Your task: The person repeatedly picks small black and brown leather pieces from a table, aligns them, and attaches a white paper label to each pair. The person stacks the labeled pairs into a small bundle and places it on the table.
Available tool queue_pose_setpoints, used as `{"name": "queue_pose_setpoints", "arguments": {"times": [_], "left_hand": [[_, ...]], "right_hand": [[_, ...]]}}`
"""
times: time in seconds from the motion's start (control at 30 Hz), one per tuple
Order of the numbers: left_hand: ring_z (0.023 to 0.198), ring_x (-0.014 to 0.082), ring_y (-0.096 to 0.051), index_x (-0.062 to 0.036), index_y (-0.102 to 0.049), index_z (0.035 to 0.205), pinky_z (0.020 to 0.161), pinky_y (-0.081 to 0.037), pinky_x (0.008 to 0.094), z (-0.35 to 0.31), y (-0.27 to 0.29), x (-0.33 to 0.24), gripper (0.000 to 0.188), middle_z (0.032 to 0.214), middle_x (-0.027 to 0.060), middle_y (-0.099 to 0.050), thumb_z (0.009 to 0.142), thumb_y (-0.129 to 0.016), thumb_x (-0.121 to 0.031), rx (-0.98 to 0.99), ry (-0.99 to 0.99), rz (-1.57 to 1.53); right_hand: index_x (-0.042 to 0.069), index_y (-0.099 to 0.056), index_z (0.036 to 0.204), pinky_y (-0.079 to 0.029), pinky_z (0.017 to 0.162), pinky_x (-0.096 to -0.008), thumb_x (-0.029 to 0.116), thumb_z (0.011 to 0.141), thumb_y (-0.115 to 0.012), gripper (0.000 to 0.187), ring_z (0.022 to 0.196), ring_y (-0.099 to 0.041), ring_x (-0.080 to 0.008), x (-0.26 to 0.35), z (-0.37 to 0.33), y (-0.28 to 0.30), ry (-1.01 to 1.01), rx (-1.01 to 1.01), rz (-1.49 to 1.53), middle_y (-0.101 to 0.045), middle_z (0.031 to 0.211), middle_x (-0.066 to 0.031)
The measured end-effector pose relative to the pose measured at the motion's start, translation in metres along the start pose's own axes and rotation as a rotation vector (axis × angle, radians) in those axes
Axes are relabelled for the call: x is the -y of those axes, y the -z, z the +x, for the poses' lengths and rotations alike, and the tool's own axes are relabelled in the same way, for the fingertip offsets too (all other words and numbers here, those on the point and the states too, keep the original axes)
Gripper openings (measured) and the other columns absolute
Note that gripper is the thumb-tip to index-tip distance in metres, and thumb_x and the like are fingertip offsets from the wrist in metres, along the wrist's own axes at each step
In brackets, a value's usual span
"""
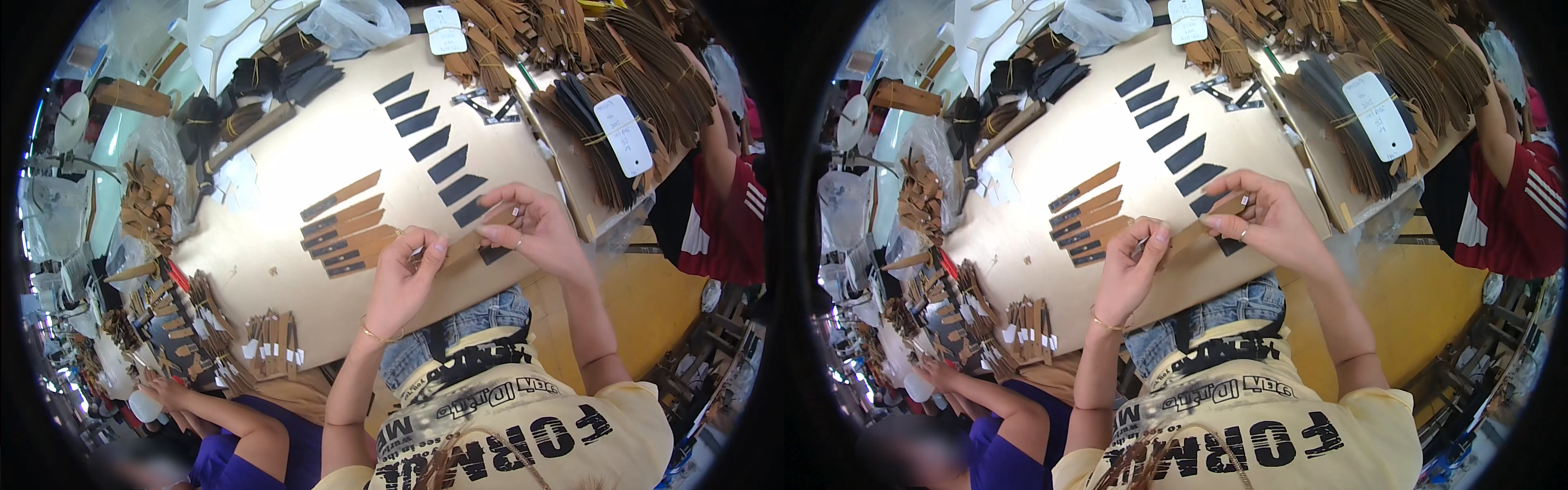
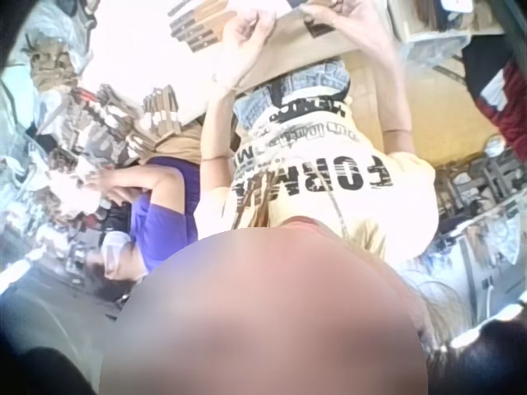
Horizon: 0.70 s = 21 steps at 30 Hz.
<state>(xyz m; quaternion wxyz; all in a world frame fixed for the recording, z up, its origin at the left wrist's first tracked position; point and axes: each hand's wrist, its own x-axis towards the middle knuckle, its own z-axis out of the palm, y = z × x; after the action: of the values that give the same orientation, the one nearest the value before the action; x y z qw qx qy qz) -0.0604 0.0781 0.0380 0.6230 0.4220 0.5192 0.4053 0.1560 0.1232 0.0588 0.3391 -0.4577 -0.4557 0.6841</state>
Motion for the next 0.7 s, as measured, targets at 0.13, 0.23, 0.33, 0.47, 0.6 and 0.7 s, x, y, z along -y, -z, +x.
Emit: {"name": "queue_pose_setpoints", "arguments": {"times": [0.13,0.23,0.33,0.47,0.6,0.7], "left_hand": [[0.065,0.0064,-0.059,0.0027,-0.066,0.104,0.055,-0.046,0.0205,0.022,0.01,-0.012,0.021,0.084,0.0048,-0.065,0.1,-0.063,-0.018,0.008,0.137,-0.071],[0.068,0.0084,-0.063,0.0047,-0.065,0.115,0.057,-0.052,0.0218,0.035,0.013,-0.018,0.024,0.089,0.0084,-0.068,0.1,-0.062,-0.013,-0.026,0.148,-0.061],[0.069,0.0099,-0.064,0.006,-0.063,0.12,0.061,-0.055,0.0227,0.048,0.014,-0.019,0.026,0.091,0.0103,-0.069,0.099,-0.06,-0.01,-0.016,0.175,-0.074],[0.072,0.0105,-0.066,0.0059,-0.064,0.118,0.062,-0.056,0.0229,0.055,0.014,-0.014,0.024,0.091,0.01,-0.069,0.098,-0.061,-0.007,-0.035,0.195,-0.06],[0.068,0.0094,-0.066,0.0067,-0.067,0.113,0.059,-0.055,0.0218,0.055,0.009,-0.01,0.022,0.089,0.0098,-0.069,0.096,-0.065,-0.007,-0.142,0.146,-0.008],[0.066,0.0094,-0.066,0.0076,-0.067,0.109,0.058,-0.054,0.0213,0.058,0.007,-0.01,0.02,0.088,0.0095,-0.069,0.093,-0.067,-0.004,-0.226,0.149,0.049]], "right_hand": [[0.003,-0.05,0.134,-0.056,0.074,-0.0238,0.004,0.088,-0.074,0.052,0.085,-0.069,-0.0117,0.001,0.024,-0.007,0.058,-0.093,-0.035,-0.068,0.094,-0.0084],[0.005,-0.039,0.144,-0.055,0.077,-0.0246,0.001,0.086,-0.075,0.068,0.091,-0.068,-0.0132,-0.002,0.037,-0.008,0.054,-0.111,0.001,-0.068,0.098,-0.0108],[0.007,-0.036,0.147,-0.054,0.078,-0.024,0.0,0.085,-0.075,0.074,0.093,-0.067,-0.0127,-0.005,0.047,-0.006,0.08,-0.12,0.008,-0.067,0.098,-0.0097],[0.007,-0.035,0.149,-0.054,0.084,-0.0258,-0.005,0.084,-0.073,0.076,0.094,-0.065,-0.0133,-0.006,0.054,-0.003,0.026,-0.147,-0.073,-0.064,0.1,-0.0067],[0.009,-0.036,0.148,-0.052,0.081,-0.0239,-0.005,0.084,-0.072,0.075,0.091,-0.062,-0.0104,-0.006,0.059,-0.004,-0.028,-0.174,-0.181,-0.062,0.097,-0.0028],[0.01,-0.039,0.147,-0.049,0.072,-0.0223,-0.004,0.084,-0.071,0.072,0.083,-0.06,-0.0079,-0.006,0.066,-0.008,0.031,-0.188,-0.32,-0.061,0.095,-0.0024]]}}
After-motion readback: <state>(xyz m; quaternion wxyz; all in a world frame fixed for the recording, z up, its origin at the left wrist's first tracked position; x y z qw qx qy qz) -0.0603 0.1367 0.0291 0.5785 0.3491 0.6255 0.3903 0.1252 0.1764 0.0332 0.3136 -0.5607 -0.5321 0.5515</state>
